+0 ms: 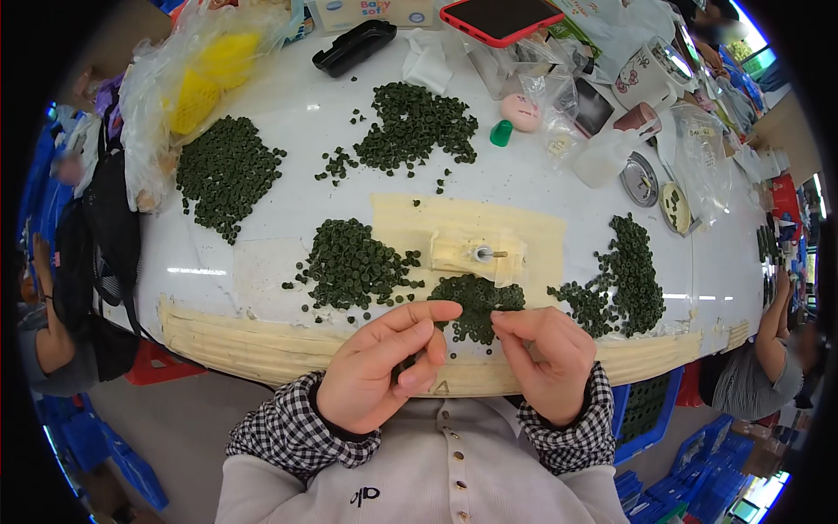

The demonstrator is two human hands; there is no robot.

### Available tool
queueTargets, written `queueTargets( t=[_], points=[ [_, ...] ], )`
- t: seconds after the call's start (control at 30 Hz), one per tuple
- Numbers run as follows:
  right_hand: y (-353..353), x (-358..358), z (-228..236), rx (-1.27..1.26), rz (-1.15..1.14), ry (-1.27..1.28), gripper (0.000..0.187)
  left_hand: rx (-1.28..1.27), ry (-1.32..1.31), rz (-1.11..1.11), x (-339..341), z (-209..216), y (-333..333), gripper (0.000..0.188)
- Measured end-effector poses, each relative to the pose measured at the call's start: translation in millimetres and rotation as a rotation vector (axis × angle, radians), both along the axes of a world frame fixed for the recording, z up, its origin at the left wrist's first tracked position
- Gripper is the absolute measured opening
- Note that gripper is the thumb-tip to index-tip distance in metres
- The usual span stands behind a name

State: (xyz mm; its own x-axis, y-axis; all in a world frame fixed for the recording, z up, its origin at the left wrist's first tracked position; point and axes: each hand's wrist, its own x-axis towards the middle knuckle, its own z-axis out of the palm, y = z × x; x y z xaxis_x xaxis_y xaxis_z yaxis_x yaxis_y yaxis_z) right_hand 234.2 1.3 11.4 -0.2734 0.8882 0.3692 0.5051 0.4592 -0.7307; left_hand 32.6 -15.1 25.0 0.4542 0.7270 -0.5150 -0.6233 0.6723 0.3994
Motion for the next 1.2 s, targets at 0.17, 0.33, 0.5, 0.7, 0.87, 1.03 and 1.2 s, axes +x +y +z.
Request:
queueTargets(
  t=[0.17,0.33,0.5,0.7,0.87,1.03,1.2],
  points=[
    [-1.1,-0.4,-0.3,-0.103,-0.027,0.139,0.017,-0.067,-0.004,0.031,3.1,-2.9,1.7,0.028],
    [0.8,-1.0,2.5,-0.109,-0.048,0.171,0.017,-0.047,0.031,0.003,9.5,-2.4,4.0,0.03],
    [-2.1,-0.9,1.8,-0.244,-0.035,0.257,0.014,0.212,-0.101,-0.101,-1.8,-21.2,-1.5,0.033],
    [-2.0,1.5,-0.6,-0.434,-0.028,0.385,0.01,0.077,0.1,0.01,15.0,-4.6,3.4,0.029],
    [-3.0,3.8,-1.9,-0.574,-0.002,0.506,0.012,0.128,0.064,-0.001,11.1,-9.2,3.5,0.025],
    [-0.5,4.9,7.6,-0.803,0.074,0.683,0.014,0.155,-0.043,0.018,4.3,-24.3,1.4,0.025],
    [1.5,3.9,8.7,-0.833,0.097,0.697,0.016,0.129,0.044,0.054,9.6,-18.4,4.2,0.023]
  ],
)
